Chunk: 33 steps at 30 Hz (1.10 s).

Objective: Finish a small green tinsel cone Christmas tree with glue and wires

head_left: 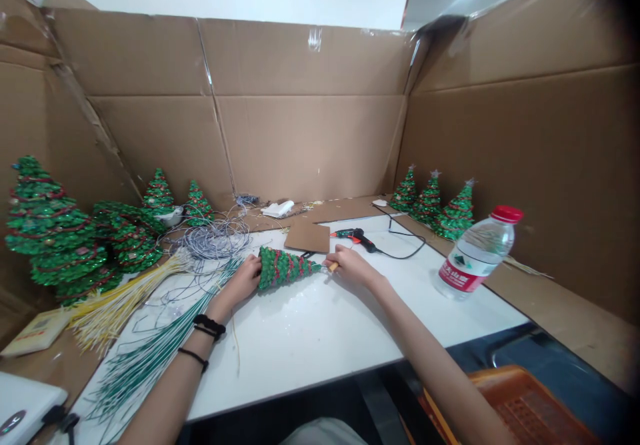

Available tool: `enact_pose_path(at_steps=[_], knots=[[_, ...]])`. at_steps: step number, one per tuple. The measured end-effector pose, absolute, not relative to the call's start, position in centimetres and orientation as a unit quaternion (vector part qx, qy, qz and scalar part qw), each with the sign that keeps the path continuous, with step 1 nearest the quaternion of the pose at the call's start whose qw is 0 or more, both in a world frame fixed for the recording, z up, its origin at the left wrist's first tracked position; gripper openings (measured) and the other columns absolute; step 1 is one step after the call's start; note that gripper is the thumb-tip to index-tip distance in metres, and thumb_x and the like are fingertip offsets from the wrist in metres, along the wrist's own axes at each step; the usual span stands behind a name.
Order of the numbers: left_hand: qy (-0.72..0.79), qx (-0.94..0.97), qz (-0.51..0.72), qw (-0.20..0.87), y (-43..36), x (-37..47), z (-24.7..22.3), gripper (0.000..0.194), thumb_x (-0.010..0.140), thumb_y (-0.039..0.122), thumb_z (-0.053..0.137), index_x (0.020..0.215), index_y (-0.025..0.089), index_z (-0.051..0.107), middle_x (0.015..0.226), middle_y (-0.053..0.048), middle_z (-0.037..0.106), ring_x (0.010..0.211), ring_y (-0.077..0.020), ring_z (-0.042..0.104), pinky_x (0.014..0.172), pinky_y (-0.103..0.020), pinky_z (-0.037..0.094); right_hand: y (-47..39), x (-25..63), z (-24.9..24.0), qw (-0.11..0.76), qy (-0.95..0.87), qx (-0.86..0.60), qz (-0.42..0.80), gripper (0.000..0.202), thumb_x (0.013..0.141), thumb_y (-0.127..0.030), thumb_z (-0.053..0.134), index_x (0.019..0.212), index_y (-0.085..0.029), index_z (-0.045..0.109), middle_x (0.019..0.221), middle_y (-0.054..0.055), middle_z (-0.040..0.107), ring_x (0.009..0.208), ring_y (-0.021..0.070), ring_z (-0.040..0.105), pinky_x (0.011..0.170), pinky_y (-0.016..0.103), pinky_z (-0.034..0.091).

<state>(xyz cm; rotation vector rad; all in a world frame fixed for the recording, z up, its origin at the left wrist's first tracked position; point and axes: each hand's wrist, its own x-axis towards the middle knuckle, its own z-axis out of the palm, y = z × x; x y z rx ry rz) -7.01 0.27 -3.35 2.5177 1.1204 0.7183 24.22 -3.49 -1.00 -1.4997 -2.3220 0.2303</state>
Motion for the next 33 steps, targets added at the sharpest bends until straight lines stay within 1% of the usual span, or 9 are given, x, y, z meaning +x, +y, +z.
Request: enact_pose_path(at_steps=[3, 5, 8, 14, 18, 22, 25, 29, 33], knots=[[0.385, 0.875, 0.252, 0.15, 0.2, -7.0, -3.3, 0.02, 0.08, 0.008, 0.046, 0.066, 0.017, 0.058, 0.081, -0.006, 0.058, 0.083, -0.0195, 0.047, 0.077, -0.031, 0.042, -3.5, 23.7, -1.1, 0.192, -0.82, -0.531, 0.095, 0.023, 0.086, -0.024, 0.048, 0.076, -0.018, 0.068, 0.074, 0.007, 0.057, 0.069, 0.0169, 0.052, 0.063, 0.024, 0.032], [0.384, 0.876, 0.249, 0.149, 0.2, -7.0, -3.3, 0.02, 0.08, 0.008, 0.046, 0.067, 0.017, 0.058, 0.079, -0.006, 0.058, 0.083, -0.0195, 0.047, 0.077, -0.031, 0.043, -3.5, 23.9, -1.1, 0.2, -0.813, -0.535, 0.116, 0.019, 0.082, -0.017, 0.048, 0.083, -0.019, 0.067, 0.073, 0.006, 0.061, 0.07, 0.0175, 0.055, 0.063, 0.024, 0.033], [0.381, 0.879, 0.246, 0.145, 0.0, -6.9, -3.1, 0.021, 0.082, 0.01, 0.046, 0.066, 0.017, 0.059, 0.077, -0.006, 0.057, 0.084, -0.02, 0.046, 0.079, -0.031, 0.042, -3.4, 24.8, -0.9, 0.21, -0.803, -0.536, 0.152, 0.023, 0.079, -0.013, 0.046, 0.092, -0.019, 0.063, 0.07, 0.003, 0.064, 0.066, 0.0163, 0.055, 0.061, 0.023, 0.036], [0.397, 0.874, 0.236, 0.15, -0.4, -6.7, -2.6, 0.018, 0.079, 0.008, 0.048, 0.066, 0.016, 0.058, 0.082, -0.007, 0.059, 0.084, -0.0201, 0.047, 0.077, -0.03, 0.041, -3.0, 25.4, -1.0, 0.232, -0.805, -0.516, 0.175, 0.019, 0.074, -0.007, 0.044, 0.082, -0.016, 0.058, 0.079, 0.004, 0.061, 0.073, 0.0155, 0.054, 0.066, 0.023, 0.039], [0.403, 0.874, 0.233, 0.143, -0.6, -6.6, -2.3, 0.018, 0.076, 0.004, 0.049, 0.067, 0.016, 0.058, 0.081, -0.006, 0.06, 0.083, -0.0199, 0.048, 0.075, -0.03, 0.04, -3.2, 24.6, -1.2, 0.244, -0.803, -0.519, 0.16, 0.021, 0.073, -0.005, 0.043, 0.081, -0.016, 0.059, 0.081, 0.005, 0.054, 0.078, 0.017, 0.051, 0.071, 0.025, 0.039], [0.417, 0.869, 0.23, 0.132, -0.8, -6.4, -2.2, 0.017, 0.077, 0.005, 0.05, 0.068, 0.016, 0.058, 0.079, -0.006, 0.061, 0.08, -0.02, 0.049, 0.072, -0.03, 0.04, -3.4, 23.4, -1.6, 0.266, -0.813, -0.499, 0.136, 0.02, 0.074, -0.005, 0.045, 0.08, -0.016, 0.06, 0.081, 0.005, 0.049, 0.078, 0.0166, 0.049, 0.071, 0.025, 0.039], [0.432, 0.867, 0.218, 0.119, -0.8, -6.3, -2.1, 0.016, 0.078, 0.006, 0.05, 0.069, 0.015, 0.059, 0.077, -0.006, 0.061, 0.077, -0.0197, 0.051, 0.071, -0.03, 0.04, -3.2, 23.3, -1.9, 0.283, -0.827, -0.471, 0.12, 0.017, 0.077, -0.007, 0.047, 0.081, -0.017, 0.061, 0.08, 0.005, 0.05, 0.08, 0.0175, 0.048, 0.071, 0.025, 0.038], [0.456, 0.861, 0.202, 0.098, -1.0, -6.2, -2.1, 0.015, 0.078, 0.007, 0.051, 0.068, 0.015, 0.059, 0.076, -0.007, 0.062, 0.076, -0.0192, 0.053, 0.069, -0.028, 0.04, -2.8, 24.8, -1.9, 0.261, -0.809, -0.512, 0.12, 0.016, 0.079, -0.012, 0.051, 0.086, -0.016, 0.065, 0.079, 0.005, 0.049, 0.078, 0.0178, 0.048, 0.072, 0.026, 0.04], [0.478, 0.855, 0.189, 0.077, -1.3, -6.1, -2.1, 0.014, 0.079, 0.009, 0.051, 0.069, 0.015, 0.059, 0.073, -0.008, 0.06, 0.076, -0.0203, 0.052, 0.067, -0.028, 0.039, -2.4, 26.3, -1.9, 0.245, -0.806, -0.528, 0.103, 0.022, 0.079, -0.01, 0.048, 0.084, -0.016, 0.068, 0.076, 0.007, 0.054, 0.08, 0.0197, 0.047, 0.073, 0.028, 0.039]])
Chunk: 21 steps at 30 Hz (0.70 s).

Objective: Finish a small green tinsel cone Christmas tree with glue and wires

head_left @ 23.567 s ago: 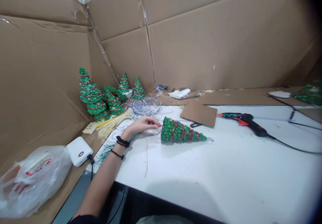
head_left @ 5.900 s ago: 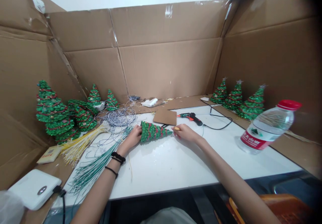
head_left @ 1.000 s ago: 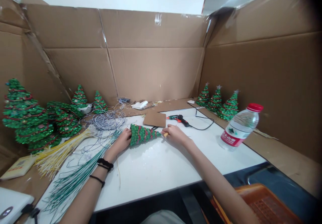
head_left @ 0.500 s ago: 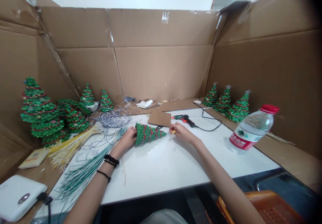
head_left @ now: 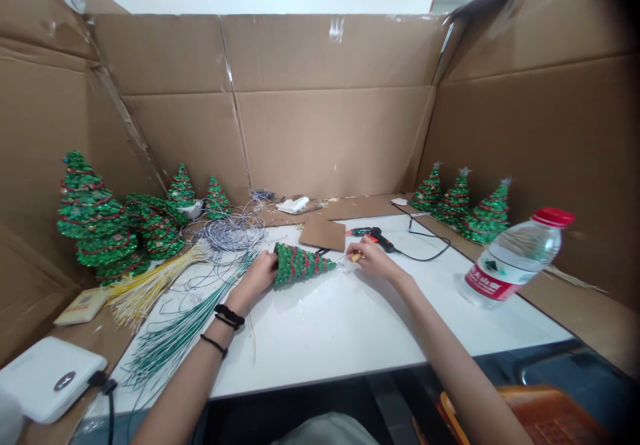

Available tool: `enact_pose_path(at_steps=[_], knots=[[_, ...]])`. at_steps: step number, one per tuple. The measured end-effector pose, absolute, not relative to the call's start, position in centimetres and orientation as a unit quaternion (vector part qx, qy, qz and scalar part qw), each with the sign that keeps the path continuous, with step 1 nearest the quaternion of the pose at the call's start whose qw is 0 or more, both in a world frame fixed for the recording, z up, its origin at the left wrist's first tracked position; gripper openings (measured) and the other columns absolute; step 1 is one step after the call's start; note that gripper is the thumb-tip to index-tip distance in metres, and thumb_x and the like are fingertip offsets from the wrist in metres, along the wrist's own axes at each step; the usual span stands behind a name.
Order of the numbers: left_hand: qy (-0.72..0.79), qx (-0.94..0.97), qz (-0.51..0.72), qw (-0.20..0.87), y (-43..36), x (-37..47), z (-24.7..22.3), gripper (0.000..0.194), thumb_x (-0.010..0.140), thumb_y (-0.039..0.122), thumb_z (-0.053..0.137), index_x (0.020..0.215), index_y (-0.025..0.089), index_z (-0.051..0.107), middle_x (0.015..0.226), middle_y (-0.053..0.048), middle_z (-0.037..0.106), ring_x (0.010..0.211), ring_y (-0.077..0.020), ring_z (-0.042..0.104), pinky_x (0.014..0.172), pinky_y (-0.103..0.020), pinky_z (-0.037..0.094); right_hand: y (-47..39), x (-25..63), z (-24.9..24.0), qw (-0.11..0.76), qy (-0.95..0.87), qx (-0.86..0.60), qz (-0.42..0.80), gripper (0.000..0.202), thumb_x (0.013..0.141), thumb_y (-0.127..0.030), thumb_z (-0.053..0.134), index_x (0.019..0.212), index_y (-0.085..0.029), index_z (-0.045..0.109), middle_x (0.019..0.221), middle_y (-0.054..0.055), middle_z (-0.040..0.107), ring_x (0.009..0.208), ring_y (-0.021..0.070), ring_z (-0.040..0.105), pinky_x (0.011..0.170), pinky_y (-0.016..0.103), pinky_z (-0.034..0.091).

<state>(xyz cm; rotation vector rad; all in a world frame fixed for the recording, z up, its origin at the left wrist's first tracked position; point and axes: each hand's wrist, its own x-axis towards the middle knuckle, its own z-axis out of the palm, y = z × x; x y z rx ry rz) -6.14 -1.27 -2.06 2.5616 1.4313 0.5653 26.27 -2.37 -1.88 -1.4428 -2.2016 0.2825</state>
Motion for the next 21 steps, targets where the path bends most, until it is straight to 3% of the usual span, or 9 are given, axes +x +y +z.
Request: enact_pose_path(at_steps=[9, 15, 18, 21], knots=[[0.5, 0.851, 0.155, 0.03, -1.9, -5.8, -0.9, 0.013, 0.081, 0.012, 0.052, 0.075, 0.015, 0.063, 0.081, -0.01, 0.062, 0.083, -0.0243, 0.053, 0.075, -0.034, 0.038, -3.3, 24.3, -1.8, 0.205, -0.836, -0.5, 0.101, 0.026, 0.078, -0.009, 0.043, 0.083, -0.017, 0.067, 0.078, 0.008, 0.057, 0.078, 0.0191, 0.051, 0.071, 0.026, 0.038], [0.488, 0.854, 0.179, -0.026, -1.4, -7.2, -0.2, 0.018, 0.088, 0.026, 0.052, 0.084, 0.019, 0.068, 0.09, -0.007, 0.061, 0.092, -0.025, 0.048, 0.084, -0.039, 0.036, -2.7, 25.7, -2.1, 0.192, -0.826, -0.513, 0.136, 0.025, 0.085, -0.022, 0.042, 0.089, -0.02, 0.067, 0.081, 0.007, 0.059, 0.077, 0.0194, 0.056, 0.073, 0.027, 0.04], [0.47, 0.855, 0.218, -0.02, -1.1, -8.2, -0.2, 0.019, 0.088, 0.033, 0.054, 0.087, 0.02, 0.069, 0.104, -0.007, 0.061, 0.098, -0.024, 0.046, 0.089, -0.038, 0.035, -2.0, 26.9, -2.7, 0.203, -0.82, -0.52, 0.126, 0.028, 0.086, -0.031, 0.042, 0.091, -0.02, 0.067, 0.08, 0.007, 0.061, 0.079, 0.0213, 0.056, 0.072, 0.028, 0.041], [0.456, 0.86, 0.228, 0.011, -1.0, -8.7, -0.3, 0.025, 0.092, 0.034, 0.047, 0.086, 0.02, 0.068, 0.107, -0.005, 0.062, 0.098, -0.0221, 0.047, 0.091, -0.037, 0.034, -1.7, 27.5, -3.2, 0.194, -0.818, -0.53, 0.11, 0.027, 0.082, -0.027, 0.041, 0.086, -0.02, 0.066, 0.076, 0.007, 0.059, 0.076, 0.021, 0.056, 0.071, 0.029, 0.04]])
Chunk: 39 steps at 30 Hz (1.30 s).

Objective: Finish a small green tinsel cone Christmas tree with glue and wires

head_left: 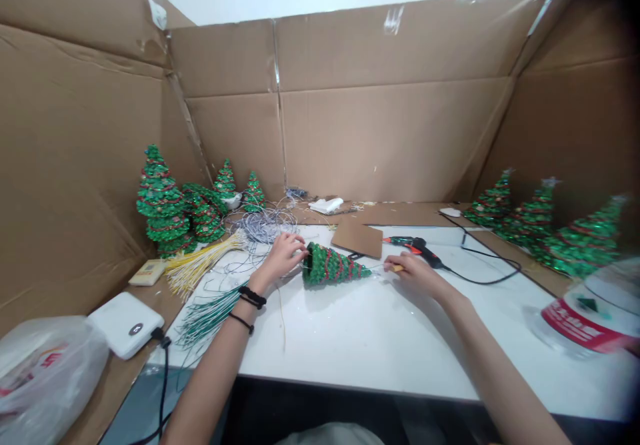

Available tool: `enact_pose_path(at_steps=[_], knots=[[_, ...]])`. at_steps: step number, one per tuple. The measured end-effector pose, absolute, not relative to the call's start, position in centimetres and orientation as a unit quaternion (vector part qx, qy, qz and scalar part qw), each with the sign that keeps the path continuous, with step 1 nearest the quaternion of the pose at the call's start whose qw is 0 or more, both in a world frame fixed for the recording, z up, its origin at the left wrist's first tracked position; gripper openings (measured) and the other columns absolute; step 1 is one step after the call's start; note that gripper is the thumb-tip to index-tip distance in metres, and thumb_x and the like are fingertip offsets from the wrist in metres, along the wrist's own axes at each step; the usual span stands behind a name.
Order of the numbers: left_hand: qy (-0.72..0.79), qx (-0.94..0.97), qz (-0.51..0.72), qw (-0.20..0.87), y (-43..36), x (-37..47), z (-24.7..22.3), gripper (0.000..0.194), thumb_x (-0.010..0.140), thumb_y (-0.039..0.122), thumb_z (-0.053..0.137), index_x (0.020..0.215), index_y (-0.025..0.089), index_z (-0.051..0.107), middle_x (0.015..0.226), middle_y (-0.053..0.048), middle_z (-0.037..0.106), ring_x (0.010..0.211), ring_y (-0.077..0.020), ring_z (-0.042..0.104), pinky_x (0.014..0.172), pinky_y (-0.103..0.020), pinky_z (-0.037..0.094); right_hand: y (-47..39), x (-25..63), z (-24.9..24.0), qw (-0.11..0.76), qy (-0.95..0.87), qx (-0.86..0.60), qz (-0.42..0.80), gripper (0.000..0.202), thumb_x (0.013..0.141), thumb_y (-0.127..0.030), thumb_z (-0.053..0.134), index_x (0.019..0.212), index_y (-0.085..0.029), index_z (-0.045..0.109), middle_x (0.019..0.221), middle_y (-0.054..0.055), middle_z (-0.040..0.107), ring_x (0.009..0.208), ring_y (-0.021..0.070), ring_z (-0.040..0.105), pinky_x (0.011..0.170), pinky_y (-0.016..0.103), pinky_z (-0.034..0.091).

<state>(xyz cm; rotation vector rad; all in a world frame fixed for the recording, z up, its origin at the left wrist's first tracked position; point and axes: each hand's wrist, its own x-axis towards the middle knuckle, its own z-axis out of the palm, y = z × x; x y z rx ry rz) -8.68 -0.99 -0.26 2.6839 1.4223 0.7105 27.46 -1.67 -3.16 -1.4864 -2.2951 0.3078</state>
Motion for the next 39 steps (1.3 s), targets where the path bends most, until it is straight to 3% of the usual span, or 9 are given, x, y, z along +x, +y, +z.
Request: enact_pose_path(at_steps=[5, 11, 19, 25, 32, 39], knots=[[0.476, 0.844, 0.237, 0.07, -0.9, -8.8, -0.3, 0.029, 0.094, 0.032, 0.041, 0.084, 0.018, 0.065, 0.089, -0.005, 0.065, 0.089, -0.0212, 0.052, 0.088, -0.036, 0.036, -2.2, 26.6, -3.0, 0.17, -0.836, -0.506, 0.126, 0.023, 0.076, -0.02, 0.039, 0.079, -0.021, 0.062, 0.073, 0.005, 0.058, 0.074, 0.0202, 0.055, 0.071, 0.028, 0.04], [0.471, 0.83, 0.261, 0.146, -0.5, -9.1, -0.7, 0.026, 0.091, 0.029, 0.045, 0.08, 0.015, 0.063, 0.084, -0.004, 0.064, 0.078, -0.0149, 0.057, 0.072, -0.024, 0.042, -3.0, 24.7, -2.2, 0.154, -0.832, -0.517, 0.133, 0.024, 0.077, -0.026, 0.038, 0.079, -0.02, 0.061, 0.075, 0.006, 0.058, 0.071, 0.0206, 0.056, 0.07, 0.03, 0.04], [0.501, 0.819, 0.221, 0.173, -0.3, -11.2, -0.4, 0.027, 0.084, 0.036, 0.055, 0.076, 0.015, 0.069, 0.075, -0.003, 0.066, 0.069, -0.0145, 0.057, 0.062, -0.023, 0.038, -3.0, 24.4, -2.6, 0.14, -0.829, -0.526, 0.128, 0.025, 0.079, -0.029, 0.036, 0.081, -0.02, 0.059, 0.079, 0.007, 0.059, 0.074, 0.0215, 0.058, 0.071, 0.03, 0.04], [0.525, 0.819, 0.187, 0.136, -0.6, -11.2, -0.1, 0.022, 0.083, 0.035, 0.058, 0.079, 0.016, 0.07, 0.074, -0.003, 0.069, 0.068, -0.0159, 0.057, 0.063, -0.024, 0.037, -3.0, 24.3, -2.6, 0.14, -0.827, -0.528, 0.132, 0.024, 0.079, -0.028, 0.036, 0.079, -0.02, 0.059, 0.079, 0.008, 0.06, 0.075, 0.0223, 0.058, 0.071, 0.031, 0.04], [0.483, 0.861, 0.15, 0.046, -1.4, -10.2, 0.5, 0.028, 0.087, 0.041, 0.054, 0.077, 0.019, 0.07, 0.09, -0.005, 0.068, 0.092, -0.0216, 0.053, 0.087, -0.034, 0.034, -3.0, 24.2, -2.5, 0.15, -0.828, -0.523, 0.135, 0.022, 0.077, -0.025, 0.038, 0.077, -0.02, 0.06, 0.077, 0.007, 0.061, 0.073, 0.0216, 0.058, 0.07, 0.03, 0.04], [0.459, 0.883, 0.099, -0.008, -1.5, -9.2, 0.6, 0.021, 0.09, 0.031, 0.053, 0.082, 0.017, 0.067, 0.083, -0.006, 0.067, 0.086, -0.0218, 0.056, 0.081, -0.033, 0.035, -2.9, 24.3, -2.8, 0.156, -0.828, -0.521, 0.132, 0.023, 0.082, -0.028, 0.037, 0.078, -0.021, 0.058, 0.079, 0.007, 0.064, 0.074, 0.0216, 0.058, 0.068, 0.028, 0.038]])
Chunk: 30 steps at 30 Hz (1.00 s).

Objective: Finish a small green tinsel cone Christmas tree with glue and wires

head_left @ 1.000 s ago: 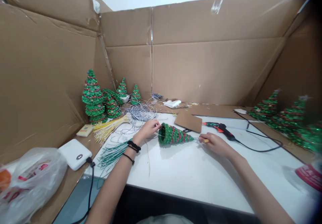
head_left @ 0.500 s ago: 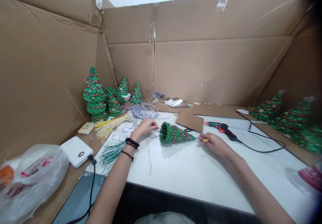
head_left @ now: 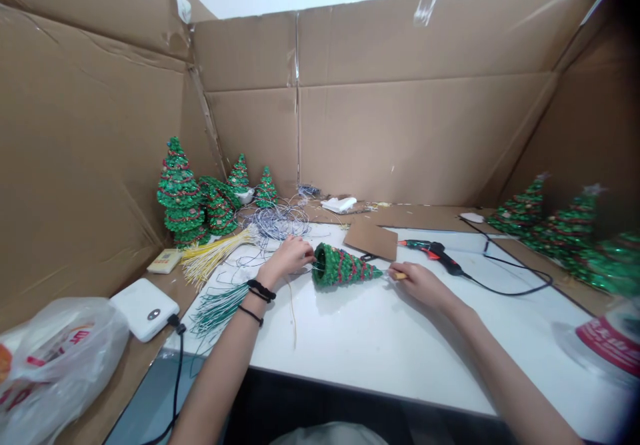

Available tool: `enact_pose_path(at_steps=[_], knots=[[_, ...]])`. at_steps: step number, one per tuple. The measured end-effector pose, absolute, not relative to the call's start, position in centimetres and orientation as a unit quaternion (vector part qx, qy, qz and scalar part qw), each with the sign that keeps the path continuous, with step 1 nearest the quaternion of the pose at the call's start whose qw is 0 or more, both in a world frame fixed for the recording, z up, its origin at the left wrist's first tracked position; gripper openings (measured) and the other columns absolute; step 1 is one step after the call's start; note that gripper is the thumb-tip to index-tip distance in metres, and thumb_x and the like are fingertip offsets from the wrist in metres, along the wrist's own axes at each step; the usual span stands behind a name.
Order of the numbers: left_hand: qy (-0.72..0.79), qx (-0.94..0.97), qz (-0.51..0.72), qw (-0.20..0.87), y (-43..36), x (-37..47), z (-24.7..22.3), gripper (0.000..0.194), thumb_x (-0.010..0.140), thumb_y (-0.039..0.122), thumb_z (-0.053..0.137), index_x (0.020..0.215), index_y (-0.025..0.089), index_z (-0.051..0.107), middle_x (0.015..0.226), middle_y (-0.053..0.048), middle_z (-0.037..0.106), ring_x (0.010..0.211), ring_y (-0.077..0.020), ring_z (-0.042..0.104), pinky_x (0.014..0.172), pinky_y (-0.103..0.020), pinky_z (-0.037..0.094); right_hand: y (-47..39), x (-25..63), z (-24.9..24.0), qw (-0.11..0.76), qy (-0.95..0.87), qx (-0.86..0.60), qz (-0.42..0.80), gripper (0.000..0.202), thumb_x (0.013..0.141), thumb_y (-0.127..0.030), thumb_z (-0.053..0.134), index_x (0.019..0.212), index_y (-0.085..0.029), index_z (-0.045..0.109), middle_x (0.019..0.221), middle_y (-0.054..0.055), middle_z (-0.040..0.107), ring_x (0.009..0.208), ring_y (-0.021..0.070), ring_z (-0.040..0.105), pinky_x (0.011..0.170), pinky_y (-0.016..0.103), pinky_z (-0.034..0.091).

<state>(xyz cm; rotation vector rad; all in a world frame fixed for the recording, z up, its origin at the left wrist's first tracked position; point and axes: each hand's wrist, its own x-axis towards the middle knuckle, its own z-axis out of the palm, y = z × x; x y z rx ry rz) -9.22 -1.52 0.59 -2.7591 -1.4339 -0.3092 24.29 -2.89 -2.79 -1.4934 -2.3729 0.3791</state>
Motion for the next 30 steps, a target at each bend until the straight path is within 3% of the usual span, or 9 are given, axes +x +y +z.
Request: enact_pose_path(at_steps=[5, 9, 14, 20, 24, 30], knots=[[-0.471, -0.872, -0.129, 0.024, -1.6, -9.2, 0.7, 0.024, 0.096, 0.026, 0.04, 0.089, 0.016, 0.061, 0.083, -0.006, 0.065, 0.081, -0.0207, 0.057, 0.08, -0.033, 0.036, -2.8, 24.1, -3.1, 0.152, -0.835, -0.511, 0.136, 0.018, 0.08, -0.021, 0.038, 0.077, -0.021, 0.056, 0.077, 0.006, 0.064, 0.076, 0.021, 0.058, 0.067, 0.027, 0.037], [-0.468, -0.87, -0.137, 0.077, -2.4, -8.6, 1.1, 0.027, 0.094, 0.013, 0.032, 0.091, 0.016, 0.059, 0.085, -0.008, 0.065, 0.085, -0.0212, 0.058, 0.093, -0.039, 0.033, -3.1, 23.4, -2.9, 0.158, -0.838, -0.502, 0.144, 0.017, 0.079, -0.018, 0.039, 0.076, -0.02, 0.055, 0.077, 0.006, 0.063, 0.073, 0.0196, 0.056, 0.065, 0.026, 0.035], [-0.516, -0.844, -0.099, 0.107, -3.6, -6.7, 1.1, 0.026, 0.094, 0.026, 0.038, 0.09, 0.013, 0.059, 0.081, -0.014, 0.068, 0.091, -0.0296, 0.06, 0.104, -0.051, 0.021, -3.5, 22.6, -2.4, 0.16, -0.836, -0.51, 0.12, 0.017, 0.079, -0.014, 0.038, 0.076, -0.019, 0.055, 0.076, 0.005, 0.061, 0.072, 0.0177, 0.054, 0.063, 0.024, 0.032], [-0.557, -0.827, -0.012, 0.075, -3.9, -6.0, 1.4, 0.028, 0.094, 0.029, 0.037, 0.101, 0.01, 0.057, 0.083, -0.016, 0.07, 0.08, -0.0288, 0.065, 0.078, -0.038, 0.04, -3.4, 21.9, -2.7, 0.161, -0.827, -0.528, 0.103, 0.017, 0.079, -0.013, 0.041, 0.078, -0.02, 0.057, 0.074, 0.005, 0.06, 0.072, 0.0178, 0.053, 0.063, 0.024, 0.03], [-0.581, -0.813, -0.022, 0.04, -3.7, -6.2, 1.3, 0.028, 0.096, 0.028, 0.032, 0.103, 0.011, 0.053, 0.086, -0.015, 0.069, 0.081, -0.0275, 0.065, 0.064, -0.032, 0.038, -3.4, 22.3, -2.7, 0.172, -0.822, -0.532, 0.107, 0.017, 0.078, -0.013, 0.043, 0.079, -0.02, 0.059, 0.076, 0.006, 0.062, 0.072, 0.0184, 0.054, 0.063, 0.024, 0.03], [-0.571, -0.82, -0.036, -0.008, -3.0, -7.2, 1.6, 0.035, 0.098, 0.03, 0.025, 0.09, 0.019, 0.057, 0.087, -0.008, 0.069, 0.078, -0.0216, 0.064, 0.062, -0.028, 0.037, -2.7, 25.1, -2.0, 0.209, -0.816, -0.517, 0.152, 0.021, 0.076, -0.014, 0.043, 0.087, -0.018, 0.06, 0.086, 0.006, 0.066, 0.078, 0.0185, 0.057, 0.068, 0.025, 0.036]])
